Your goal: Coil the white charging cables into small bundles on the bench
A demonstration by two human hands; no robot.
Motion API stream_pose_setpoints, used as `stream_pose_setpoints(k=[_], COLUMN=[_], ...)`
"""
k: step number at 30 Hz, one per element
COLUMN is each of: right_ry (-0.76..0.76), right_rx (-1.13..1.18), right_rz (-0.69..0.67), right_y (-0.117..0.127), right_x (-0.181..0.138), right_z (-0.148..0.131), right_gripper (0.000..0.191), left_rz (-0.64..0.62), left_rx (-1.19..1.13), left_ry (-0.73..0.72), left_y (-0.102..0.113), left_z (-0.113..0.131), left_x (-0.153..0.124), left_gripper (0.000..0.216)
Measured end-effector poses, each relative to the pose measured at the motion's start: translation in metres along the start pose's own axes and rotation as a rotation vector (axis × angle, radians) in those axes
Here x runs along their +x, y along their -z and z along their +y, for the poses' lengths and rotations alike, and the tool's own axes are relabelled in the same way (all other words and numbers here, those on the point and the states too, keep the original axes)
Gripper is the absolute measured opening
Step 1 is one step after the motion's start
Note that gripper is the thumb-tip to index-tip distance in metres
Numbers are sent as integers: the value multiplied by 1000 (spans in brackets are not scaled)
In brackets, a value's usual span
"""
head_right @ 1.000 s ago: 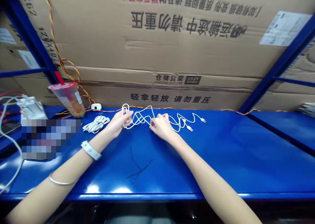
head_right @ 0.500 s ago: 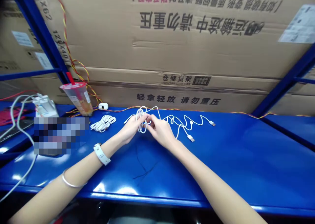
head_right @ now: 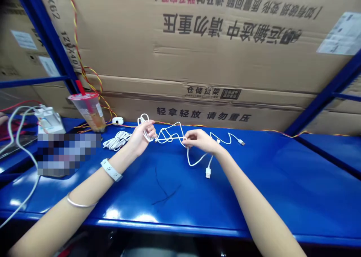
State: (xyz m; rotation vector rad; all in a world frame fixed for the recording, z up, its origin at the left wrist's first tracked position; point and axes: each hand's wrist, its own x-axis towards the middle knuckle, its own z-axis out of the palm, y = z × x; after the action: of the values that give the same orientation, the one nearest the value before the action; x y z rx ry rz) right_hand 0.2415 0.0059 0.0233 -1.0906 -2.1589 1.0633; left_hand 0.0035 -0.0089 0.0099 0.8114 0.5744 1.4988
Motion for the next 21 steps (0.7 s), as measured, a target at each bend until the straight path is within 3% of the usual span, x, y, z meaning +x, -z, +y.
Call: stream_pose_setpoints(k=[2,8,12,14,17,21], right_ry=[-16,32,59,76,100,153], right_rx=[94,374,409,395,316,5], right_rz=[-4,256,279,290,329,379], right_y=[3,-13,-32,-39,-43,-25], right_x=[-2,1,2,2,1,-1], right_z=[-5,-10,-20,-27,-33,-27], right_gripper=[30,34,31,30,27,33], left_rz=[-21,-196,-408,-449,-406,-231], left_rx=[94,585,670,657,616,522], left_ry=[-14,143,151,147,164,158], left_y=[0,-14,-25,-27,-28,-23], left_z=[-1,-13,-26,-32,-37,-36], left_x=[-1,-17,-29,-32,-33,-28], left_gripper=[14,40,41,37,34,29])
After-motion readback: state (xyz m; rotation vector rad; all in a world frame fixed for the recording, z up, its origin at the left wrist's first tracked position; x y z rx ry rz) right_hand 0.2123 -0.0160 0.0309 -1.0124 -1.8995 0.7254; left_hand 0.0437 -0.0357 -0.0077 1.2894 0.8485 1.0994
